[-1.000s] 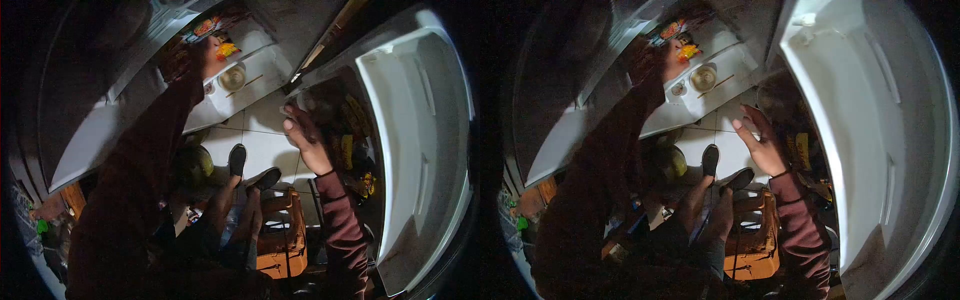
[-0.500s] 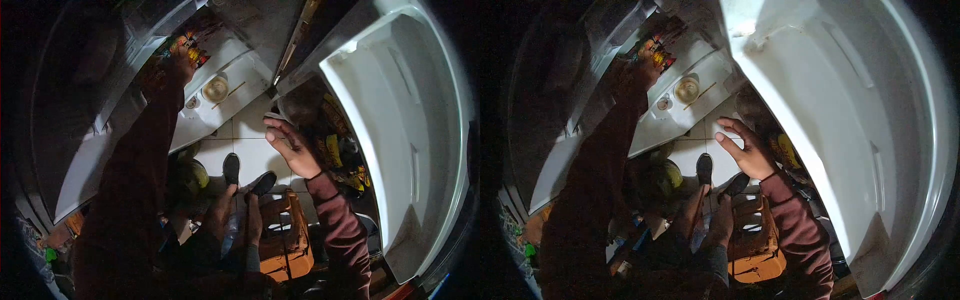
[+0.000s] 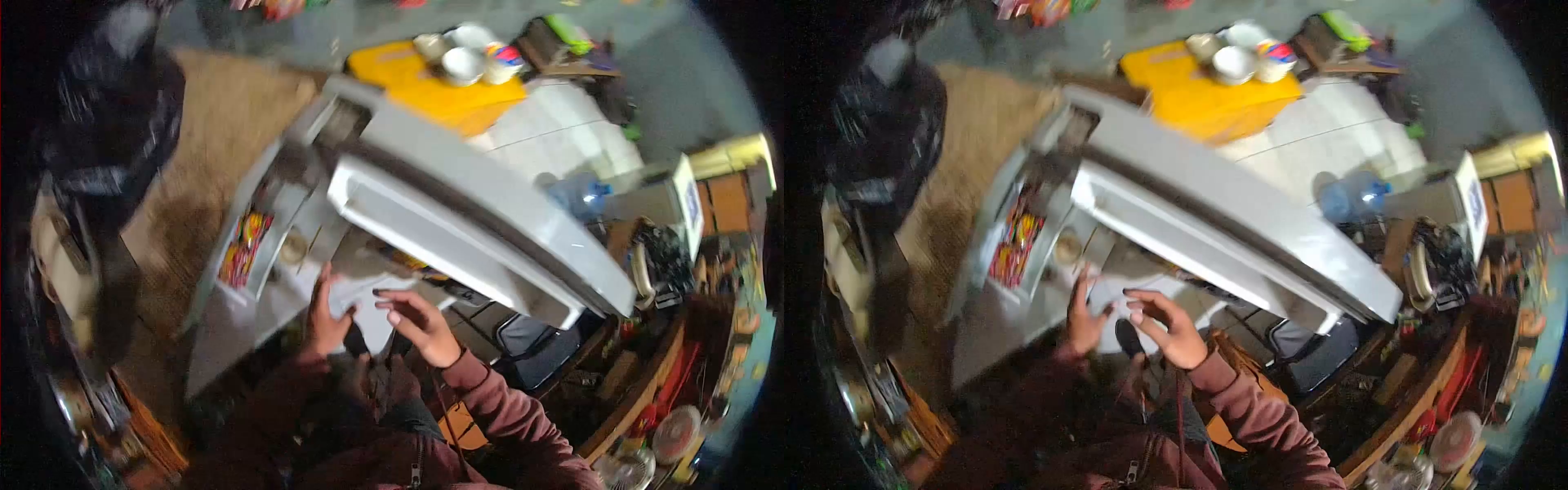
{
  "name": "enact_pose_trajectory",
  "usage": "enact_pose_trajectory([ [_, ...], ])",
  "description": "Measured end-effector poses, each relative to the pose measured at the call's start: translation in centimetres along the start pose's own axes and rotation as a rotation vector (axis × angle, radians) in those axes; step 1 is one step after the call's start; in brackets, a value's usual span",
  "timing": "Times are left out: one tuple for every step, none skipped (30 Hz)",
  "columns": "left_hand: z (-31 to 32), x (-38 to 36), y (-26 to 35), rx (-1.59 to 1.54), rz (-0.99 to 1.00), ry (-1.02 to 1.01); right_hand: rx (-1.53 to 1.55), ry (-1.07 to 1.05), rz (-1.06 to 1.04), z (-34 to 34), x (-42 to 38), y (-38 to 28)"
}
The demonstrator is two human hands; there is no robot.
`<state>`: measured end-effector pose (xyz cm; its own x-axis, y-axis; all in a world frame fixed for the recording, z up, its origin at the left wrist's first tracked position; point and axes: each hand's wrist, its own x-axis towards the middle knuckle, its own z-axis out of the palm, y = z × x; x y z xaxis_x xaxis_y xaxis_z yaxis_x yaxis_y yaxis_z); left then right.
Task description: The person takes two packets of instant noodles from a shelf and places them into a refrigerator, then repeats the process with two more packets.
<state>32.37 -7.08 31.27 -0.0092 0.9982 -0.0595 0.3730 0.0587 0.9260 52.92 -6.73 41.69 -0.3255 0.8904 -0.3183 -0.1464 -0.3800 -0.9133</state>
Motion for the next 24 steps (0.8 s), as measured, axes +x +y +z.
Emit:
enact_pose_trajectory([
  [-0.7, -0.4, 2.0, -0.103, 0.005, -0.01, 0.017, 0.023, -0.038, 0.7, -0.4, -1.7],
  [-2.1, -0.4, 4.5, -0.053, 0.098, -0.034, -0.003, 0.047, -0.118, 1.5, -0.8, -3.3],
  [-3.4, -0.5, 6.6, -0.002, 0.183, -0.05, -0.058, 0.072, -0.17, 1.8, -1.1, -4.4],
  [-4.4, -0.4, 7.9, -0.027, 0.23, -0.066, -0.077, 0.098, -0.222, 2.2, -1.5, -6.1],
  [-4.3, 0.5, 9.0, -0.019, 0.281, -0.076, -0.075, 0.112, -0.267, 1.2, -1.1, -7.5],
  [-5.0, 1.0, 10.8, -0.03, 0.346, -0.091, -0.037, 0.164, -0.294, 1.4, -1.8, -9.2],
  [-5.6, 1.4, 12.6, -0.037, 0.41, -0.111, 0.01, 0.216, -0.323, 1.5, -2.6, -10.9],
  [-6.2, 2.0, 14.4, -0.021, 0.476, -0.117, -0.044, 0.253, -0.358, 1.3, -3.1, -12.4],
  [-6.8, 2.5, 16.1, -0.005, 0.535, -0.121, -0.096, 0.288, -0.386, 1.1, -3.7, -13.7],
  [-7.2, 3.2, 17.6, 0.013, 0.593, -0.124, -0.167, 0.325, -0.445, 0.7, -3.9, -13.8],
  [-7.4, 3.8, 18.4, -0.033, 0.616, -0.131, -0.153, 0.364, -0.474, 0.5, -4.2, -14.3],
  [-7.5, 4.2, 19.4, -0.045, 0.617, -0.135, -0.158, 0.388, -0.462, 0.2, -4.6, -14.5],
  [-7.6, 4.5, 20.3, -0.059, 0.62, -0.137, -0.166, 0.411, -0.451, -0.1, -5.0, -14.7],
  [-7.7, 4.6, 20.9, -0.058, 0.633, -0.137, -0.166, 0.414, -0.464, -0.2, -5.3, -14.9],
  [-7.8, 4.6, 21.3, -0.078, 0.619, -0.156, -0.145, 0.423, -0.433, -0.3, -5.7, -14.9],
  [-7.8, 4.6, 21.7, -0.097, 0.603, -0.177, -0.123, 0.432, -0.4, -0.4, -6.0, -14.7],
  [-7.6, 4.5, 21.7, -0.096, 0.611, -0.179, -0.121, 0.435, -0.408, -0.5, -6.2, -14.5],
  [-7.4, 4.4, 21.7, -0.136, 0.585, -0.213, -0.131, 0.442, -0.411, -0.7, -6.3, -14.2],
  [-7.2, 4.1, 21.6, -0.177, 0.558, -0.249, -0.142, 0.449, -0.411, -1.0, -6.4, -14.0],
  [-7.0, 3.7, 21.5, -0.189, 0.531, -0.273, -0.134, 0.435, -0.398, -1.3, -6.5, -13.8],
  [-6.9, 3.3, 21.5, -0.188, 0.533, -0.278, -0.132, 0.44, -0.4, -1.4, -6.7, -13.6],
  [-6.9, 3.0, 21.8, -0.207, 0.487, -0.314, -0.164, 0.421, -0.401, -1.6, -6.8, -13.6],
  [-6.7, 2.7, 22.1, -0.224, 0.44, -0.35, -0.196, 0.402, -0.4, -1.7, -7.0, -13.6],
  [-6.5, 2.4, 22.2, -0.232, 0.441, -0.357, -0.179, 0.379, -0.37, -1.7, -7.3, -13.8],
])
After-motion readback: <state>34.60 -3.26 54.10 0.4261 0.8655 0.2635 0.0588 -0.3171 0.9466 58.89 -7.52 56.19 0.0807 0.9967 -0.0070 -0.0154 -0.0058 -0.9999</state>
